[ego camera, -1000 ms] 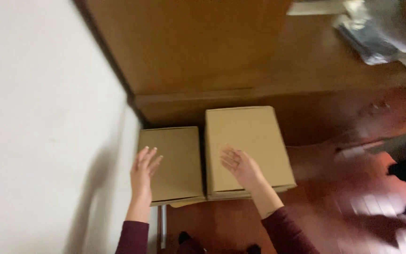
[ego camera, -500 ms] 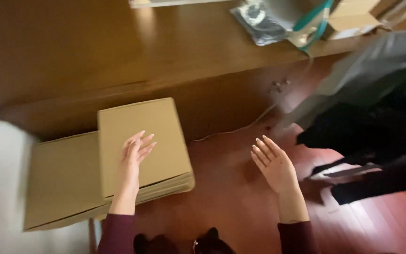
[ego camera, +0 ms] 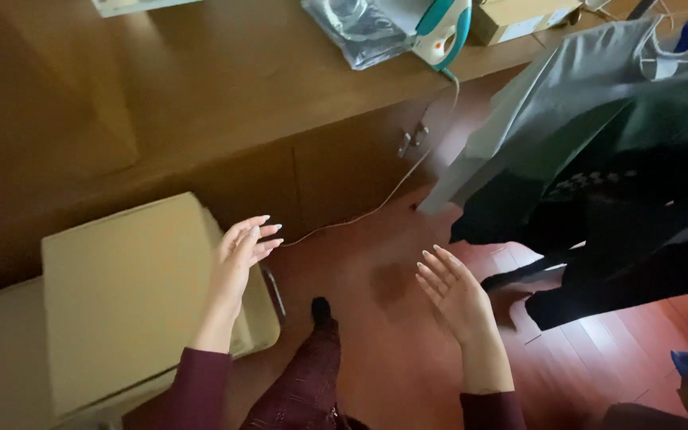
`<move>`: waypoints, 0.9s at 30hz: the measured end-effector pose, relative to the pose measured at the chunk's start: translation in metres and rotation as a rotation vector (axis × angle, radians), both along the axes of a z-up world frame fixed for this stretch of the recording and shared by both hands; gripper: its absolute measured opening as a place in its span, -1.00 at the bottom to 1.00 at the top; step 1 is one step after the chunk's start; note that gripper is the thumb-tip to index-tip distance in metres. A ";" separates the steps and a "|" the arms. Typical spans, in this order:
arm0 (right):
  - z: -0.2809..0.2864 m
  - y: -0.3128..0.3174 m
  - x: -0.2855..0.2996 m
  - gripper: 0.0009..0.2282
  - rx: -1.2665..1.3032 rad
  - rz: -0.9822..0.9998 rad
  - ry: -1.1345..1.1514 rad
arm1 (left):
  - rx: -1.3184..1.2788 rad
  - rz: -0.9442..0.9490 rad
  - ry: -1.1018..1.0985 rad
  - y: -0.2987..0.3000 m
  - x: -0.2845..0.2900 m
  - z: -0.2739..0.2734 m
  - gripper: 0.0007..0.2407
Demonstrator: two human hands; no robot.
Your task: The person unpacks two separate cardboard boxes containing folded t-shirts. They remove each shirt from a plastic bag, unfold it on a wooden surface, and then hang it on a metal clothing rack using a hanger.
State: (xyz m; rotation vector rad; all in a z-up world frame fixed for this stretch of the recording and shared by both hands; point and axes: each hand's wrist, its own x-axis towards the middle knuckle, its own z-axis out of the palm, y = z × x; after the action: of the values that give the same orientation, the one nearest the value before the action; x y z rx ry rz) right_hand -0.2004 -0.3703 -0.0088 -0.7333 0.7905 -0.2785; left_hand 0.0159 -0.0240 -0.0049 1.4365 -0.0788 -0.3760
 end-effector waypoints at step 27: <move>-0.041 -0.333 0.490 -0.53 -0.156 0.148 0.103 | 0.157 0.162 0.270 -0.280 0.281 0.053 -0.55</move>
State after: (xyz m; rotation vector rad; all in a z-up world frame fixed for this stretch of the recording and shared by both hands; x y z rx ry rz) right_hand 0.2898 -0.7038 -0.0501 -0.9548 0.8132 -0.1709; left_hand 0.2966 -0.3041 0.0478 1.5216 0.2897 -0.4460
